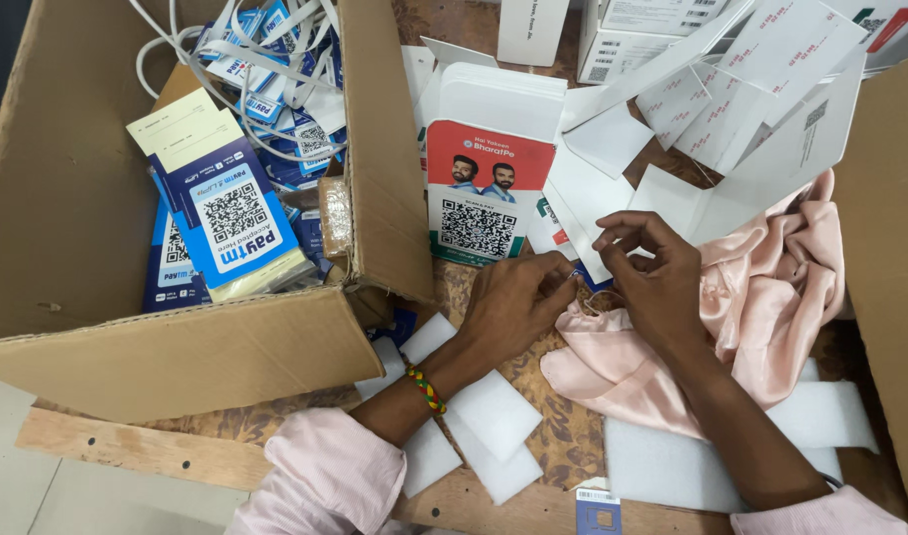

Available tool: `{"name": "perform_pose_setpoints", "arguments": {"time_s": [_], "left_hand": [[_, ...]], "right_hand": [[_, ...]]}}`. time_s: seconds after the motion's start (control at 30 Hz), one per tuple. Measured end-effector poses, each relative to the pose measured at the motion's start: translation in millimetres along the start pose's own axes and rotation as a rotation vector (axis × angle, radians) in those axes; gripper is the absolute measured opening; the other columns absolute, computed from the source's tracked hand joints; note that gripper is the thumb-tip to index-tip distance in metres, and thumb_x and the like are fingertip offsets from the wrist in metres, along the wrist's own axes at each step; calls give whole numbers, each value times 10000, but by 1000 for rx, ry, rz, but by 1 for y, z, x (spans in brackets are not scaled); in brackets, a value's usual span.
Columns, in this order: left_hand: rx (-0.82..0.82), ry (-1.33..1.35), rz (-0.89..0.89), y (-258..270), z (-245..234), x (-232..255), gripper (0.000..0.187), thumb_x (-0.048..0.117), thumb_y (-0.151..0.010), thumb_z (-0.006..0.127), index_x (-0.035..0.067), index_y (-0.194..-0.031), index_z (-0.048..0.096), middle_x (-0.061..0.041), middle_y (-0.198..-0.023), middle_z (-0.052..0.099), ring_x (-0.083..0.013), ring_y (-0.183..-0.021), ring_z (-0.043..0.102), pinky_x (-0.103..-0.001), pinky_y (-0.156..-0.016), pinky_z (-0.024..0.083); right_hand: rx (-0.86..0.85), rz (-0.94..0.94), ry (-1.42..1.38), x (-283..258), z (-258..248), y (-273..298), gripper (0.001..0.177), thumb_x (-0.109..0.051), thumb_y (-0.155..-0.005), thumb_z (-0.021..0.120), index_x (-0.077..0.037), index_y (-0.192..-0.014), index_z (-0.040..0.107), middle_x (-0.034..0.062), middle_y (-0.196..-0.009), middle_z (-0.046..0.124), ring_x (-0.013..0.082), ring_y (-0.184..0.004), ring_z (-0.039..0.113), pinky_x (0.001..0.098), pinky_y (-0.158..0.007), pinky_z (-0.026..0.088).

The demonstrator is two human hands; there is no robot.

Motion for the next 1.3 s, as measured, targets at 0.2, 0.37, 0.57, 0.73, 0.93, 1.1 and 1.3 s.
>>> {"name": "perform_pose_setpoints", "arguments": {"time_s": [0.2,0.37,0.57,0.73,0.93,1.1,1.3], "left_hand": [[-17,-134,93,0,7,-7,220,287,-937,656,91,-912,752,-141,-704,702,-335,-687,685,-473,-670,538],[-29,-149,173,1,19,-21,227,299,-886,683,89,-821,742,-148,-789,722,-351,-728,692,-494,-662,534],[-27,-89,181,0,15,-24,231,294,-892,686,70,-864,736,-147,-803,717,-348,-695,693,-481,-647,548],[55,17,287,9,7,-6,210,251,-954,655,63,-864,681,-104,-794,705,-297,-715,699,-435,-673,566],[377,-55,561,26,-7,21,170,167,-987,723,56,-880,652,-71,-820,635,-256,-749,672,-349,-647,543],[494,-173,482,27,-21,25,118,160,-975,717,45,-980,692,-121,-1178,613,-333,-1150,536,-481,-995,457],[554,16,328,17,-29,17,151,157,-1041,622,12,-1061,661,-236,-1544,397,-435,-1497,370,-551,-1239,332]], "right_hand": [[-170,-171,40,-31,14,-9,514,14,-900,707,-10,-1389,553,81,-1241,683,100,-1039,618,247,-808,546],[-321,-167,-62,-37,55,-24,568,1,-867,731,-1,-1399,530,107,-1233,683,122,-1112,638,284,-892,549],[-287,-16,-174,-41,73,-42,318,-1,-923,710,43,-1236,670,97,-1088,772,119,-956,708,274,-833,588],[-145,-146,-270,-61,36,-62,307,21,-1014,677,56,-1316,631,104,-1102,743,109,-935,687,242,-841,541],[-31,-5,-440,-39,19,-68,287,-31,-1045,601,41,-1319,644,66,-1147,714,85,-904,679,227,-795,555],[-9,124,-264,-27,24,-62,398,-52,-982,628,-36,-1379,600,69,-1040,681,89,-873,662,230,-727,538],[-9,69,-165,-31,47,-65,441,-64,-943,659,-41,-1369,546,87,-1065,705,112,-885,689,241,-720,545]]}}
Point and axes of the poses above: each hand's wrist, its own y-axis away from the middle knuckle, its own z-axis out of the palm, x = y × z, the point moved 3 cm from there along -y, towards the middle knuckle
